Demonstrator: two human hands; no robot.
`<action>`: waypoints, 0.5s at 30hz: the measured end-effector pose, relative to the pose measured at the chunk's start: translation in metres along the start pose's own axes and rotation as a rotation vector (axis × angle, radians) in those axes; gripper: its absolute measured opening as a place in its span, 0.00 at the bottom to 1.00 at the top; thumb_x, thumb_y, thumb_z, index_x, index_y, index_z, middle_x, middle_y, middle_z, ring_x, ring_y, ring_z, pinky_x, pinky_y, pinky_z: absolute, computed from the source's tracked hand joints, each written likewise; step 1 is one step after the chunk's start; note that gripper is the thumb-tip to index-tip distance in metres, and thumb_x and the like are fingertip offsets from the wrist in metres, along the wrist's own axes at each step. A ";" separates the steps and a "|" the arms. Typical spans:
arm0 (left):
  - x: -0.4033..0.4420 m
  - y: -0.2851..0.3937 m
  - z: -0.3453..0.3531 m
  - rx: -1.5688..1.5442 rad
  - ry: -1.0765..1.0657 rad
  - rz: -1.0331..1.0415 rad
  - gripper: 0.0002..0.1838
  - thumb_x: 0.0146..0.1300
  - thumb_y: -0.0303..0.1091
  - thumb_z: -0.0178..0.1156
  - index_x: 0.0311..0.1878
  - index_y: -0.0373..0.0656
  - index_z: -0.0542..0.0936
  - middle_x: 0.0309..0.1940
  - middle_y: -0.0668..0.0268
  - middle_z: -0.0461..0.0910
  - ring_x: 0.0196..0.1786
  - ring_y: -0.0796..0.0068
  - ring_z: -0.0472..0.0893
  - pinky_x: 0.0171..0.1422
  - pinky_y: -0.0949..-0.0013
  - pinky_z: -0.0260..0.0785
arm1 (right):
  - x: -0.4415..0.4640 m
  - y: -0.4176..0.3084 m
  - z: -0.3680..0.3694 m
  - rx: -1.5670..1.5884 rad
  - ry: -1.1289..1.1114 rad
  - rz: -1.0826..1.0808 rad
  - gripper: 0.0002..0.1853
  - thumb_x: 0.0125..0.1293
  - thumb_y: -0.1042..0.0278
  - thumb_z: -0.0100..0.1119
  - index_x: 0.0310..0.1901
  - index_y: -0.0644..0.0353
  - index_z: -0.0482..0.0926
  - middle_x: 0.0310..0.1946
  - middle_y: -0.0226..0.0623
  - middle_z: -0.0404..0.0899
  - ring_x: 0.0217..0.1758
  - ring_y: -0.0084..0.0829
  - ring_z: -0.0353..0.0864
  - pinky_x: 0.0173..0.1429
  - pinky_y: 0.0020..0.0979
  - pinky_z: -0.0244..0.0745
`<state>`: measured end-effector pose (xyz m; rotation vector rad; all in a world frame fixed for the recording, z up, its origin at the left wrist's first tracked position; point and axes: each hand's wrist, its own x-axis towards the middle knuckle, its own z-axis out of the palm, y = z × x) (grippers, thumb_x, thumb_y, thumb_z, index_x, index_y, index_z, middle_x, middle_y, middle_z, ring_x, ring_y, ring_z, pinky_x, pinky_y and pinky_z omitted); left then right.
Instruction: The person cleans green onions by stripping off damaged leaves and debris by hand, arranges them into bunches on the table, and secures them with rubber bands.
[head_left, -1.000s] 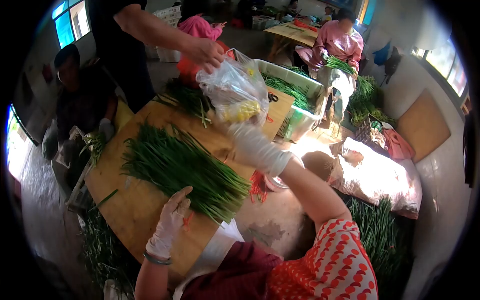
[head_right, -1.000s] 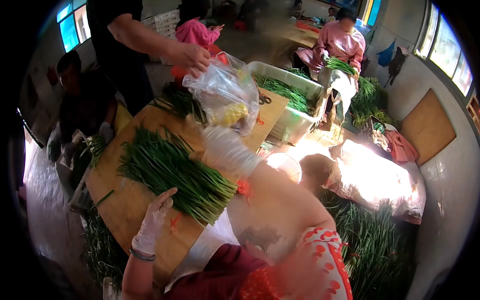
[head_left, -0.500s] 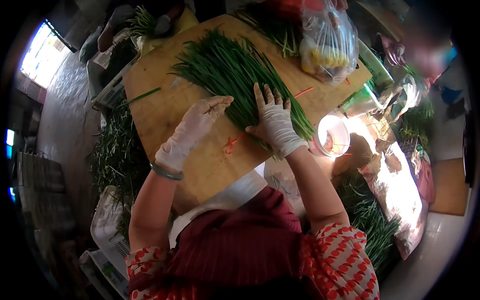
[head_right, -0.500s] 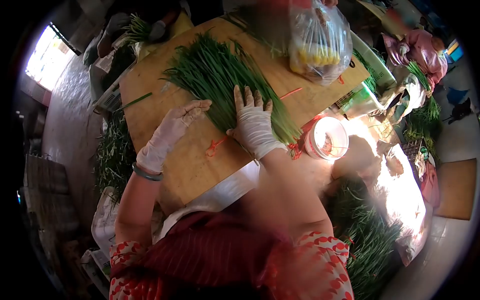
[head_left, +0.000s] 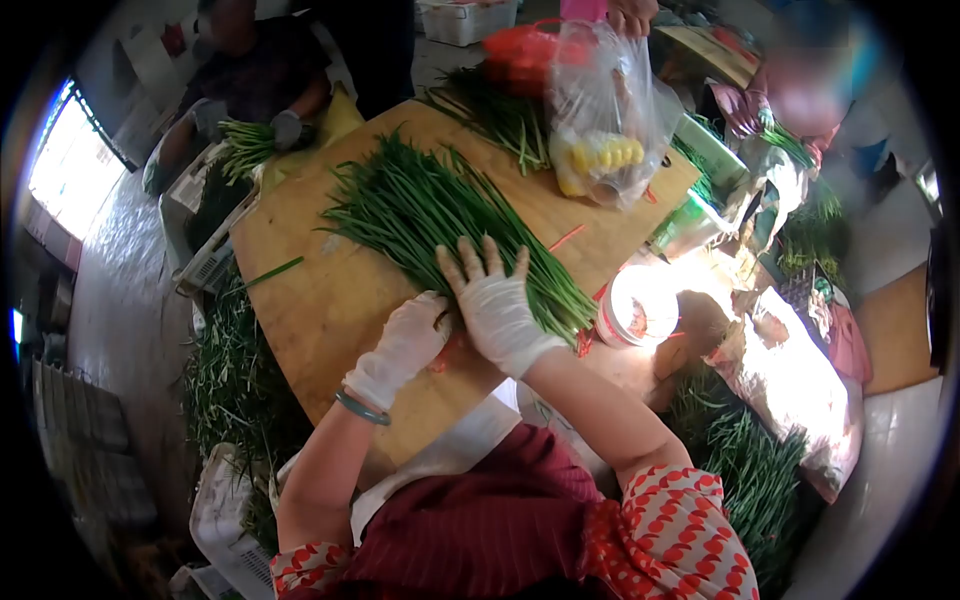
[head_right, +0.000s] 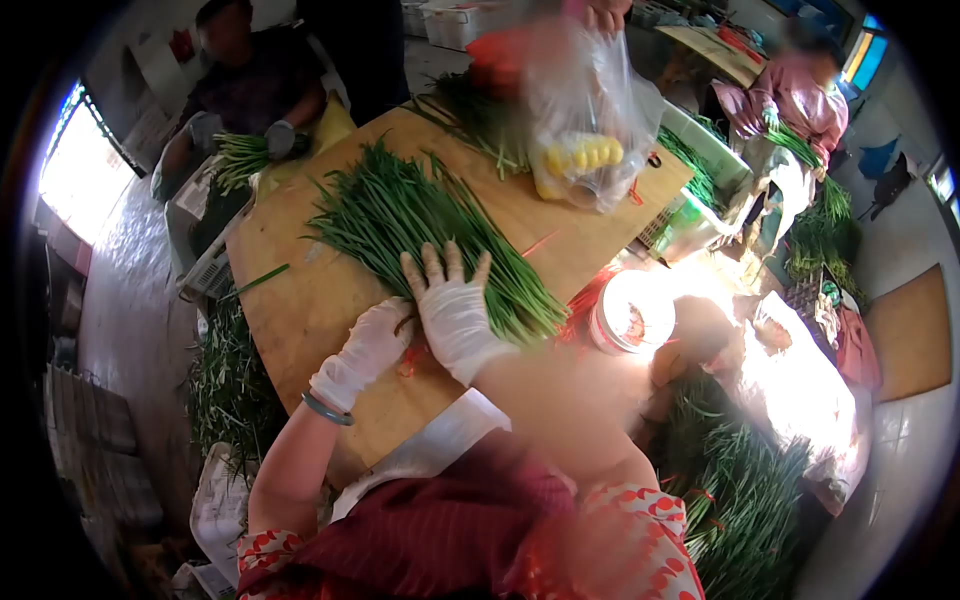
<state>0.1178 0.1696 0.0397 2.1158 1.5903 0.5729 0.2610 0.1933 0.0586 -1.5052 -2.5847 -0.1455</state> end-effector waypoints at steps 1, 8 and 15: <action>0.001 0.000 0.000 0.053 0.010 0.004 0.12 0.55 0.33 0.54 0.41 0.38 0.77 0.39 0.53 0.76 0.41 0.50 0.76 0.46 0.57 0.69 | 0.001 -0.001 0.001 0.000 -0.001 0.012 0.47 0.50 0.60 0.62 0.69 0.52 0.45 0.68 0.42 0.51 0.70 0.49 0.49 0.64 0.66 0.43; -0.012 0.015 -0.001 0.293 -0.122 -0.158 0.10 0.53 0.35 0.57 0.37 0.42 0.78 0.39 0.59 0.77 0.42 0.57 0.77 0.46 0.58 0.69 | 0.004 -0.001 -0.004 0.123 -0.142 0.023 0.37 0.60 0.60 0.50 0.69 0.52 0.48 0.69 0.41 0.48 0.71 0.48 0.47 0.60 0.69 0.47; -0.005 0.001 0.017 0.385 -0.117 -0.156 0.09 0.50 0.36 0.60 0.35 0.44 0.79 0.36 0.59 0.79 0.41 0.57 0.77 0.45 0.58 0.68 | 0.005 0.003 0.008 0.069 -0.117 0.067 0.34 0.62 0.67 0.45 0.69 0.50 0.48 0.70 0.37 0.47 0.72 0.47 0.46 0.61 0.68 0.48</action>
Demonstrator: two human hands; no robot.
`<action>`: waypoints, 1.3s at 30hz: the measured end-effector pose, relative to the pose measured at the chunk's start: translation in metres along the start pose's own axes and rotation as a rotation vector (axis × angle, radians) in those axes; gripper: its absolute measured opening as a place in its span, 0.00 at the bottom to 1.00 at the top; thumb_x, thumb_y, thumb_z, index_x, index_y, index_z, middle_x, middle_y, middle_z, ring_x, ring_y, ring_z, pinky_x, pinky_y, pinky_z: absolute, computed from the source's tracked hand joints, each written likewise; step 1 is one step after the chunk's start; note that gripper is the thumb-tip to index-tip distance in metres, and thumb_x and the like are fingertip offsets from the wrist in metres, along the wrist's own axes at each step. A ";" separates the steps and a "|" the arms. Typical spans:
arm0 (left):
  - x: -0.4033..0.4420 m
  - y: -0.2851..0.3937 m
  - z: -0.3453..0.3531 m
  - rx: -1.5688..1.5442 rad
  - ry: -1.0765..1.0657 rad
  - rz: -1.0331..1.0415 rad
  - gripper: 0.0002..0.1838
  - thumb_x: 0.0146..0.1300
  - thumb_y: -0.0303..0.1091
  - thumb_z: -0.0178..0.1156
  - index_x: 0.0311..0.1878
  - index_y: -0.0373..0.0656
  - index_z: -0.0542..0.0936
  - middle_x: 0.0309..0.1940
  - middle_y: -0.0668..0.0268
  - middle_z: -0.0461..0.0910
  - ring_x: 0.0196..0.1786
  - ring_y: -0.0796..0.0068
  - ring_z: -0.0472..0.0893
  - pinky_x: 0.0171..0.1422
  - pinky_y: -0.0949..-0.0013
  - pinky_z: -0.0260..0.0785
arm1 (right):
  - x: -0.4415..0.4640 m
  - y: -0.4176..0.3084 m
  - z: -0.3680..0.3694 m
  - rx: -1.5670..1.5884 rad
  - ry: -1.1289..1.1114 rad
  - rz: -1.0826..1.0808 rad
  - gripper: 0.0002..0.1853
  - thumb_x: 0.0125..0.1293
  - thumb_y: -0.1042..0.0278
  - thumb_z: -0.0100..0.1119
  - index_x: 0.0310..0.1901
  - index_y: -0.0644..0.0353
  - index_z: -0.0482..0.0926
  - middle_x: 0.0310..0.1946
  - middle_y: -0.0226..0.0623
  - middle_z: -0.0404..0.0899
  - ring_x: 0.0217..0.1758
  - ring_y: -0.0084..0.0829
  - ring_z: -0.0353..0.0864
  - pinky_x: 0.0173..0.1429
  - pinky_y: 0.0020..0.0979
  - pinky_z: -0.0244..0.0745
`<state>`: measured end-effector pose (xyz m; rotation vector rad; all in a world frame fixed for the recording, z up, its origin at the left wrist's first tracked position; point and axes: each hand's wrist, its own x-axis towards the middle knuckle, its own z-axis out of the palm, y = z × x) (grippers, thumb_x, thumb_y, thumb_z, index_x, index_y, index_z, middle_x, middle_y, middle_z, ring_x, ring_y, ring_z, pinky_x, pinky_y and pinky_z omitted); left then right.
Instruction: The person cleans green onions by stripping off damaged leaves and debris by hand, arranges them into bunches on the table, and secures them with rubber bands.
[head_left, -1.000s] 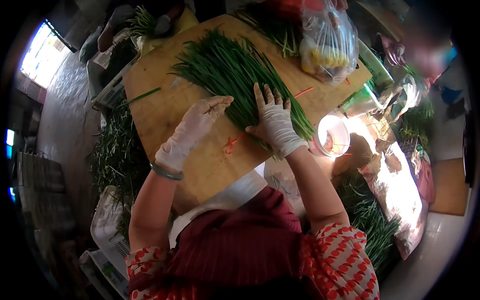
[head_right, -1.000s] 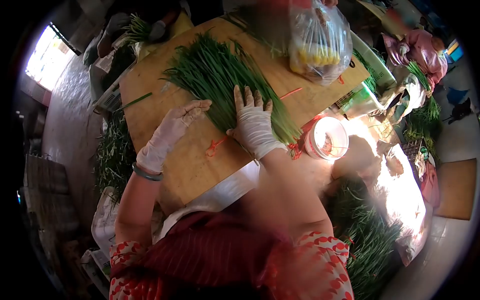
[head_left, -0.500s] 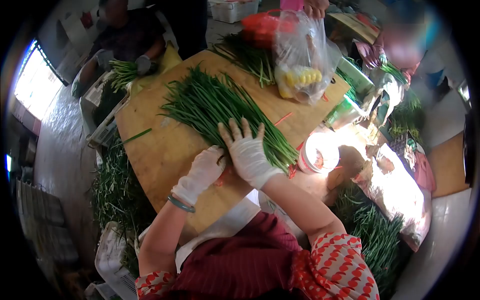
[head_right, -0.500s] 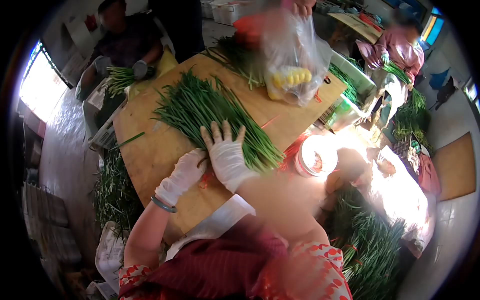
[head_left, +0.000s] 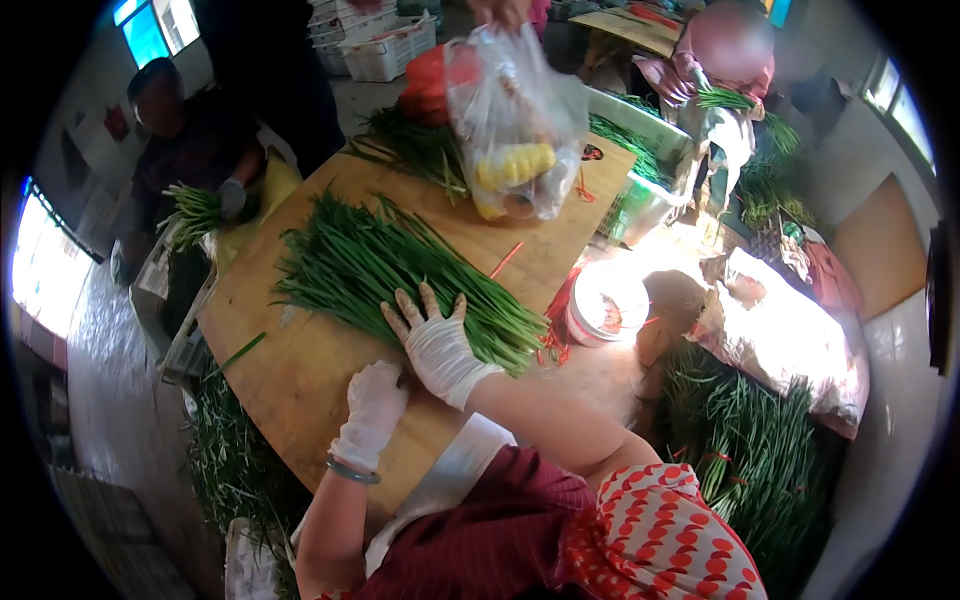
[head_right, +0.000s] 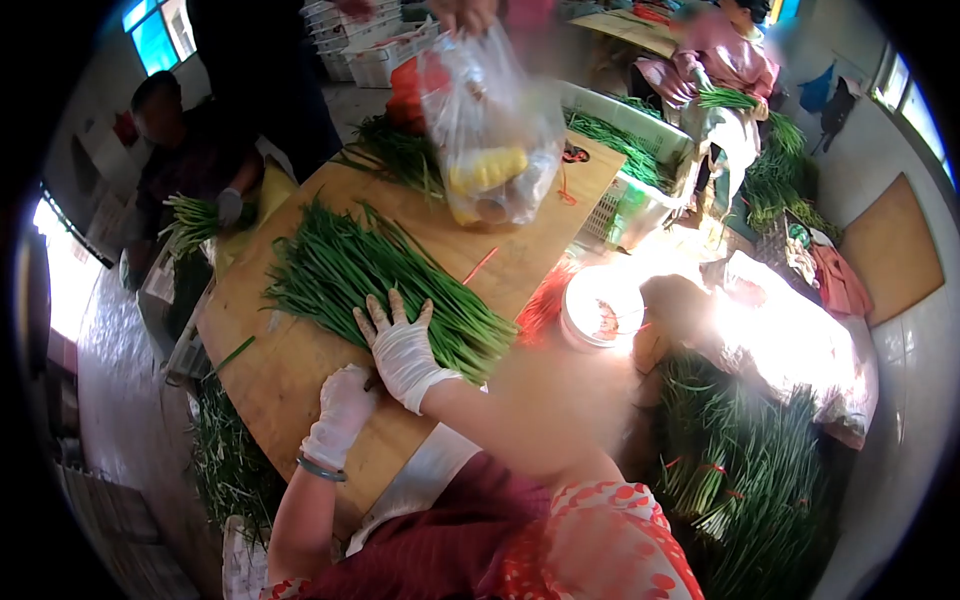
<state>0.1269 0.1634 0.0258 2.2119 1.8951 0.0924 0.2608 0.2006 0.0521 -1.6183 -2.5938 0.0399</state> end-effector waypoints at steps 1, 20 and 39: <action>0.000 0.000 0.001 -0.019 0.012 0.000 0.09 0.50 0.36 0.60 0.33 0.44 0.79 0.35 0.59 0.79 0.41 0.57 0.77 0.45 0.58 0.68 | 0.000 -0.001 0.001 0.005 -0.001 0.009 0.34 0.61 0.67 0.45 0.69 0.50 0.48 0.70 0.37 0.46 0.72 0.47 0.46 0.61 0.67 0.49; -0.010 -0.003 -0.050 -0.501 -0.225 -0.060 0.13 0.52 0.37 0.62 0.37 0.37 0.81 0.30 0.57 0.81 0.32 0.62 0.80 0.39 0.65 0.70 | -0.025 0.025 -0.032 0.126 -0.025 -0.115 0.49 0.50 0.61 0.63 0.70 0.53 0.43 0.69 0.46 0.47 0.71 0.52 0.47 0.62 0.65 0.51; 0.017 0.001 -0.051 -0.245 -0.141 0.057 0.15 0.55 0.44 0.57 0.37 0.43 0.81 0.34 0.59 0.79 0.40 0.57 0.78 0.46 0.60 0.69 | 0.009 0.150 -0.002 0.481 0.006 0.213 0.43 0.59 0.36 0.49 0.66 0.62 0.53 0.59 0.58 0.63 0.67 0.56 0.54 0.67 0.43 0.53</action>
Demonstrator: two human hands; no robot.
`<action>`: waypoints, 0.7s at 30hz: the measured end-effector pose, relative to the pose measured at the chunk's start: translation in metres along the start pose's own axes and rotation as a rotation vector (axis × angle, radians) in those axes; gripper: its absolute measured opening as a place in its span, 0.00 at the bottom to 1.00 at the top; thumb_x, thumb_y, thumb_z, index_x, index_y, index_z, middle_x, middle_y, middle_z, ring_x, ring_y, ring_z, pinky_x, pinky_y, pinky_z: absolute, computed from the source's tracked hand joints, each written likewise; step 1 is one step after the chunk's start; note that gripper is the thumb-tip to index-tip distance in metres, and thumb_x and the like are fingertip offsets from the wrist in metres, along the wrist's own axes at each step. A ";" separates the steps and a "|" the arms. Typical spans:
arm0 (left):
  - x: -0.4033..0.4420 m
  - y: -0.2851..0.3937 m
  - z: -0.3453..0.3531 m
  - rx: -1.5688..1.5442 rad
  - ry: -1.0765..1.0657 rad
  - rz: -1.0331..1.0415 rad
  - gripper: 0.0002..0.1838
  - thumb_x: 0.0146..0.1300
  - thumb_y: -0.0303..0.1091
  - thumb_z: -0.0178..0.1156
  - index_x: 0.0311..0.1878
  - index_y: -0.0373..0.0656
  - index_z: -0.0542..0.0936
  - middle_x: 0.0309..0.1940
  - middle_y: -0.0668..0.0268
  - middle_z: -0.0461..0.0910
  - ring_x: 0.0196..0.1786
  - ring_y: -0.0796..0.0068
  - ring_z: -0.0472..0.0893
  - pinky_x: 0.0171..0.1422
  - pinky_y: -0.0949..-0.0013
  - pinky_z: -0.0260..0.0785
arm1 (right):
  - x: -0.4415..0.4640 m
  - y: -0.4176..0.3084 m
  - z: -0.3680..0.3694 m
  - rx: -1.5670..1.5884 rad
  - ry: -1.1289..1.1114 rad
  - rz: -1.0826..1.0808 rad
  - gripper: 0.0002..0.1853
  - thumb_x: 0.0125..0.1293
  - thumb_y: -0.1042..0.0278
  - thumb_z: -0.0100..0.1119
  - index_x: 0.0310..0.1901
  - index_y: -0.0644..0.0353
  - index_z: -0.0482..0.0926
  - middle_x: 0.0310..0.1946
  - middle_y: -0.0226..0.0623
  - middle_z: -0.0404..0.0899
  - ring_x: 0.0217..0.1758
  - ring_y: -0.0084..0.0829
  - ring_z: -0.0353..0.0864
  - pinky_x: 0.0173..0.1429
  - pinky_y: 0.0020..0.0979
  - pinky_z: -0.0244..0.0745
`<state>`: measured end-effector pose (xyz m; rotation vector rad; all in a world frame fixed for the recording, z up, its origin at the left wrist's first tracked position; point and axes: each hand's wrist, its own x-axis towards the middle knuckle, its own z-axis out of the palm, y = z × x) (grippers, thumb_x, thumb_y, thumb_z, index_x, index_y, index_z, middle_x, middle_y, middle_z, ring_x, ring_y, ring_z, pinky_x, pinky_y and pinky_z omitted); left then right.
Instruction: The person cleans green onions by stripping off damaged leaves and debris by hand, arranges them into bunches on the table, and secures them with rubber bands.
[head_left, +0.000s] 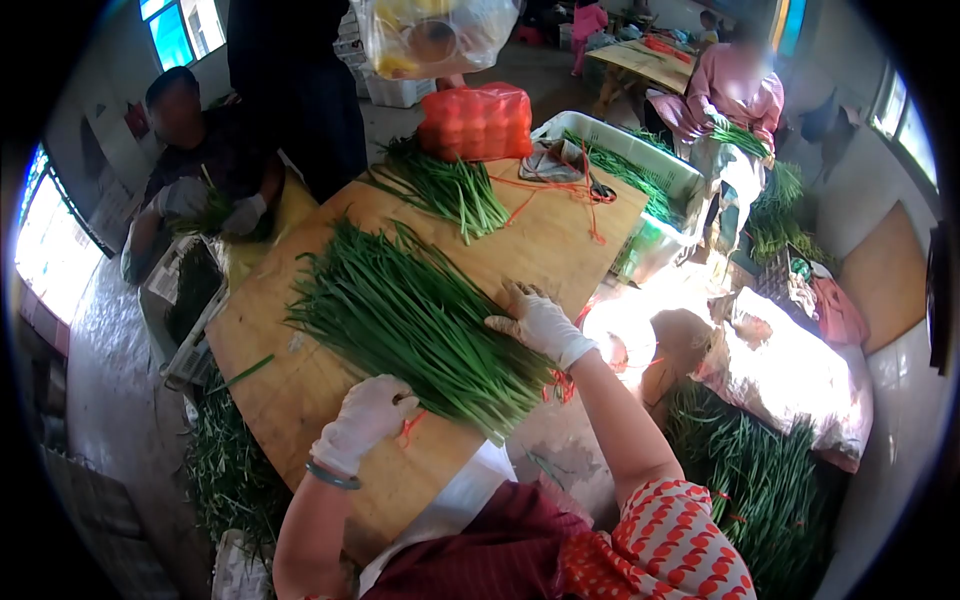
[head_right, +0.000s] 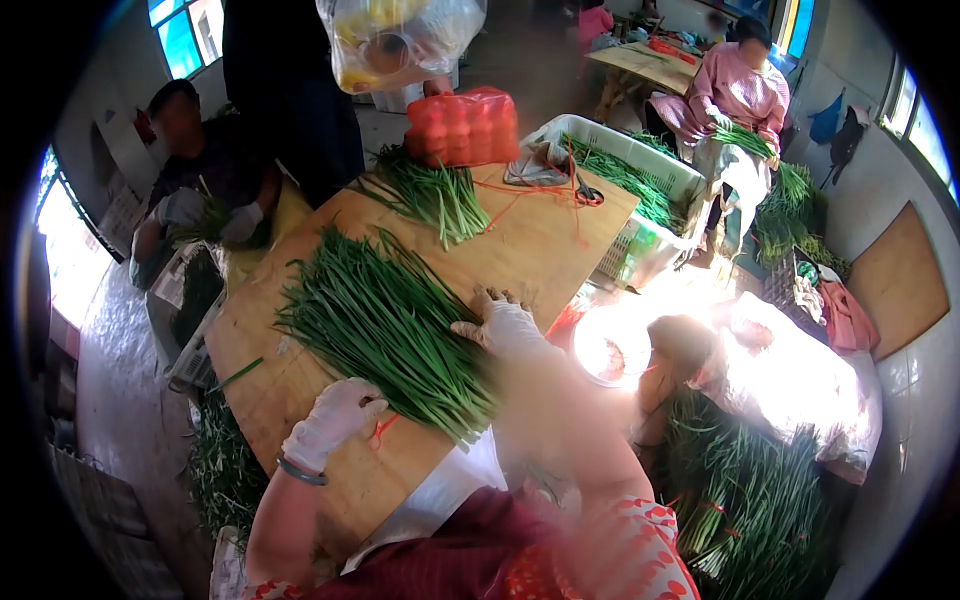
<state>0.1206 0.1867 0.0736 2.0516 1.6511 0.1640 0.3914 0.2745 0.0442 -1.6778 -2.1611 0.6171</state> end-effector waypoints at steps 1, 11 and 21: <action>-0.003 -0.004 -0.001 -0.004 -0.011 -0.013 0.15 0.55 0.44 0.57 0.37 0.43 0.81 0.34 0.59 0.79 0.40 0.57 0.78 0.46 0.60 0.69 | -0.002 0.002 0.000 0.000 -0.004 0.005 0.43 0.59 0.37 0.49 0.66 0.62 0.54 0.59 0.59 0.63 0.67 0.56 0.54 0.67 0.43 0.52; -0.028 -0.028 -0.004 -0.089 0.145 0.023 0.10 0.55 0.36 0.59 0.34 0.38 0.80 0.29 0.58 0.77 0.32 0.61 0.76 0.38 0.65 0.68 | -0.021 0.010 -0.002 0.030 0.070 -0.051 0.40 0.60 0.42 0.52 0.64 0.65 0.56 0.57 0.61 0.65 0.67 0.55 0.54 0.68 0.43 0.50; -0.076 -0.035 -0.002 -0.156 0.301 0.027 0.08 0.53 0.33 0.60 0.34 0.40 0.80 0.30 0.58 0.79 0.33 0.60 0.78 0.38 0.65 0.69 | -0.059 -0.077 -0.019 -0.210 0.115 -0.205 0.41 0.57 0.42 0.53 0.65 0.62 0.56 0.63 0.54 0.58 0.68 0.53 0.53 0.69 0.48 0.47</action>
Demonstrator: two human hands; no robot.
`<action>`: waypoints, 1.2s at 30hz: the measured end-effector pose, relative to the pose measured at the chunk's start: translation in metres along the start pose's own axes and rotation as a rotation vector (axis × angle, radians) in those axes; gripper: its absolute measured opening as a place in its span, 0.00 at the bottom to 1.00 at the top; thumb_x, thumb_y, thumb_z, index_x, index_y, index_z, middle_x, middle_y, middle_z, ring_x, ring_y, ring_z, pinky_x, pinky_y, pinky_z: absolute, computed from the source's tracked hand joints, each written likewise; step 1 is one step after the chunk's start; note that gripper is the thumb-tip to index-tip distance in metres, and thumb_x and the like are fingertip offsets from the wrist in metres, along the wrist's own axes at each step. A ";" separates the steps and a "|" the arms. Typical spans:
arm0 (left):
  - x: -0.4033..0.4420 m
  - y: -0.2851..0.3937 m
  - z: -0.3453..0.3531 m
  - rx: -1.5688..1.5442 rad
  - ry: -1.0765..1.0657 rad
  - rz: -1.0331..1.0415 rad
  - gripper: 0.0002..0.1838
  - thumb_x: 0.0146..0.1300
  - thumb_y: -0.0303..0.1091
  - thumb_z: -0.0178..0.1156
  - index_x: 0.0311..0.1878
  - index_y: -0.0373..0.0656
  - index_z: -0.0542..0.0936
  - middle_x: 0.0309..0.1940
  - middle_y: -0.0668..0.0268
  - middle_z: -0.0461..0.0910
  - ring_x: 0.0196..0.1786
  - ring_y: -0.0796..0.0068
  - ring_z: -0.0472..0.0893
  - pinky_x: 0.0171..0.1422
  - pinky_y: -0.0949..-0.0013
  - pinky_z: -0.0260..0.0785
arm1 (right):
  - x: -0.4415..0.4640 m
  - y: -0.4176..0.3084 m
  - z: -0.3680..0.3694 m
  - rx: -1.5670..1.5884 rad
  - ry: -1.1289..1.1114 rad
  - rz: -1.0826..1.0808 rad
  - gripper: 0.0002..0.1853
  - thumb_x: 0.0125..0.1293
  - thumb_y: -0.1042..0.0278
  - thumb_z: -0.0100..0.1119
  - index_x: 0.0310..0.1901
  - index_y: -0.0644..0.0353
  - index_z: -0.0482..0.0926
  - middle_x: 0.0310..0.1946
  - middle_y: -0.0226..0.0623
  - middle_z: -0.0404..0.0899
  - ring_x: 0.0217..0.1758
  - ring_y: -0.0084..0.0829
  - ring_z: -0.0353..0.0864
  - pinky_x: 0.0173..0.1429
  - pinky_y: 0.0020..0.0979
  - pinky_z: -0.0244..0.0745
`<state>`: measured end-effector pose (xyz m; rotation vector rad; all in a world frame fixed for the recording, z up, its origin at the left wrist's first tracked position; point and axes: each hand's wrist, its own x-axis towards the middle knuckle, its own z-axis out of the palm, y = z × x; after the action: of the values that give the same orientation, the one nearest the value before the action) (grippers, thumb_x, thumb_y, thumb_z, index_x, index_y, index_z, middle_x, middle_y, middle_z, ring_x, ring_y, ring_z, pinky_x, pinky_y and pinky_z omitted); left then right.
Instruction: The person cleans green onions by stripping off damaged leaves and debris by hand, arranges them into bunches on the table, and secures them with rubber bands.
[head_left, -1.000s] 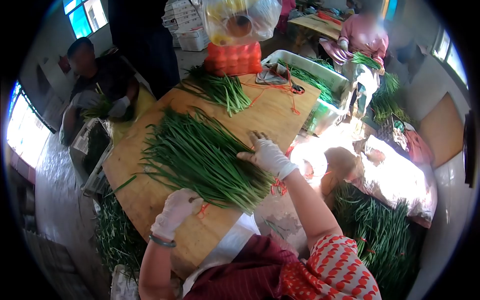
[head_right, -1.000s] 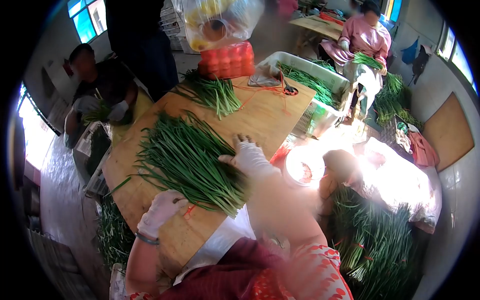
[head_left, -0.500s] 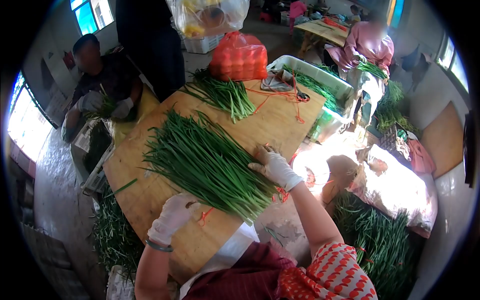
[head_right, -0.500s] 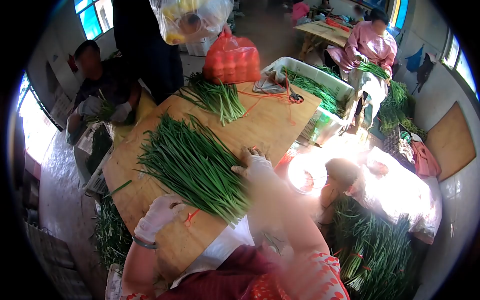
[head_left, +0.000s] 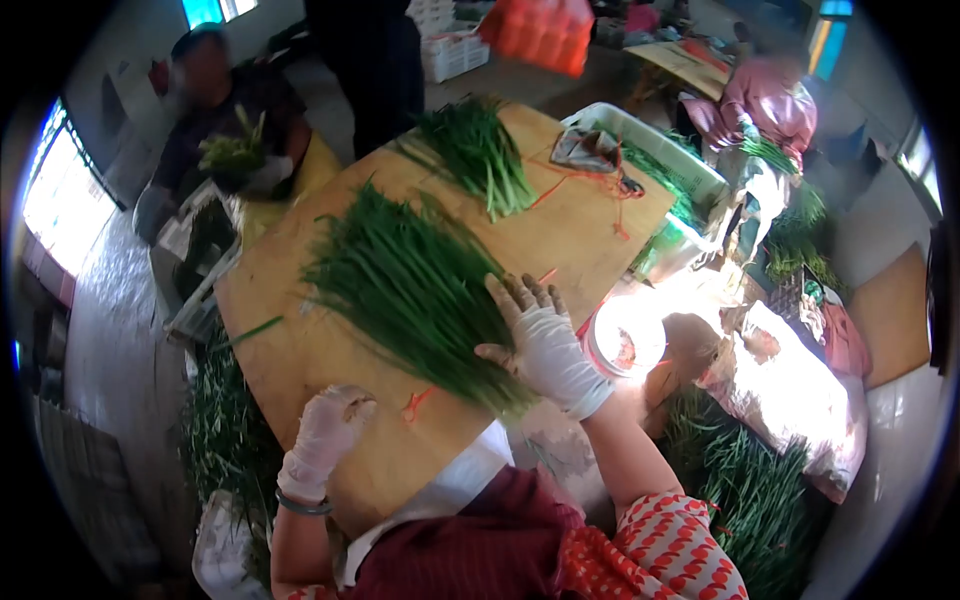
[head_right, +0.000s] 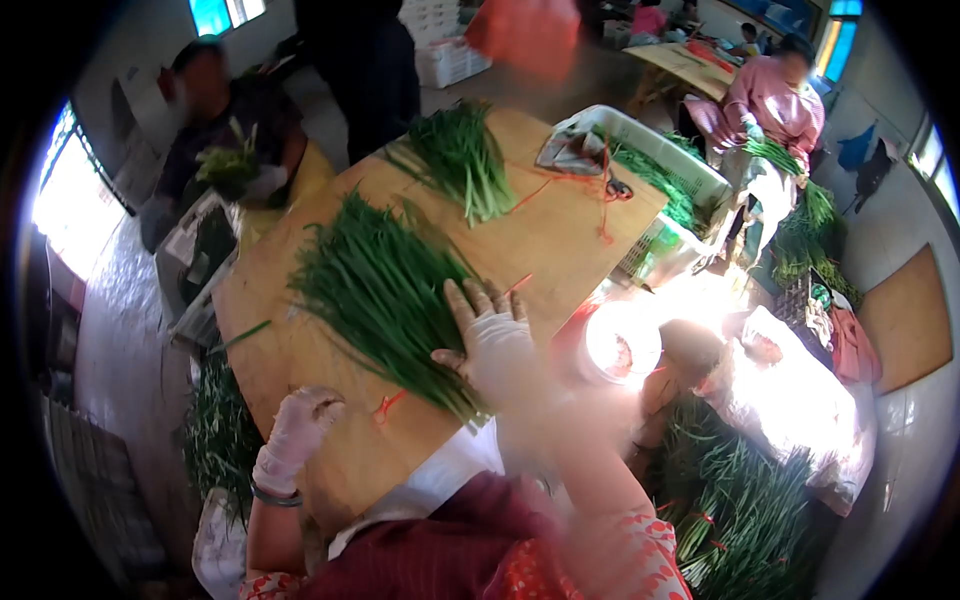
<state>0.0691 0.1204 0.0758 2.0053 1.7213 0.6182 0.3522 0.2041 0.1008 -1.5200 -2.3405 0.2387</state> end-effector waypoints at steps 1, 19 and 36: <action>-0.014 -0.007 -0.001 -0.013 0.077 0.017 0.08 0.53 0.34 0.61 0.33 0.41 0.80 0.30 0.58 0.79 0.34 0.59 0.78 0.40 0.63 0.70 | -0.005 -0.013 0.003 0.012 0.012 -0.089 0.41 0.56 0.43 0.54 0.65 0.61 0.56 0.63 0.53 0.58 0.68 0.52 0.53 0.69 0.49 0.46; -0.504 -0.061 0.039 -0.149 1.032 -1.370 0.11 0.60 0.35 0.59 0.37 0.35 0.80 0.30 0.68 0.81 0.34 0.81 0.75 0.42 0.76 0.67 | -0.047 -0.239 0.110 0.687 -1.394 -0.801 0.19 0.62 0.64 0.54 0.52 0.65 0.74 0.46 0.44 0.79 0.49 0.34 0.78 0.54 0.28 0.70; -0.660 -0.081 0.202 -0.700 0.989 -1.756 0.16 0.59 0.39 0.58 0.44 0.37 0.79 0.39 0.60 0.82 0.42 0.71 0.79 0.48 0.70 0.69 | -0.024 -0.446 0.307 0.316 -1.269 -0.576 0.10 0.58 0.68 0.56 0.40 0.54 0.82 0.32 0.32 0.81 0.38 0.29 0.79 0.48 0.31 0.72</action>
<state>0.0353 -0.5272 -0.1737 -0.6899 2.3303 1.1783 -0.1322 0.0112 -0.0461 -0.4261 -3.2046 1.6940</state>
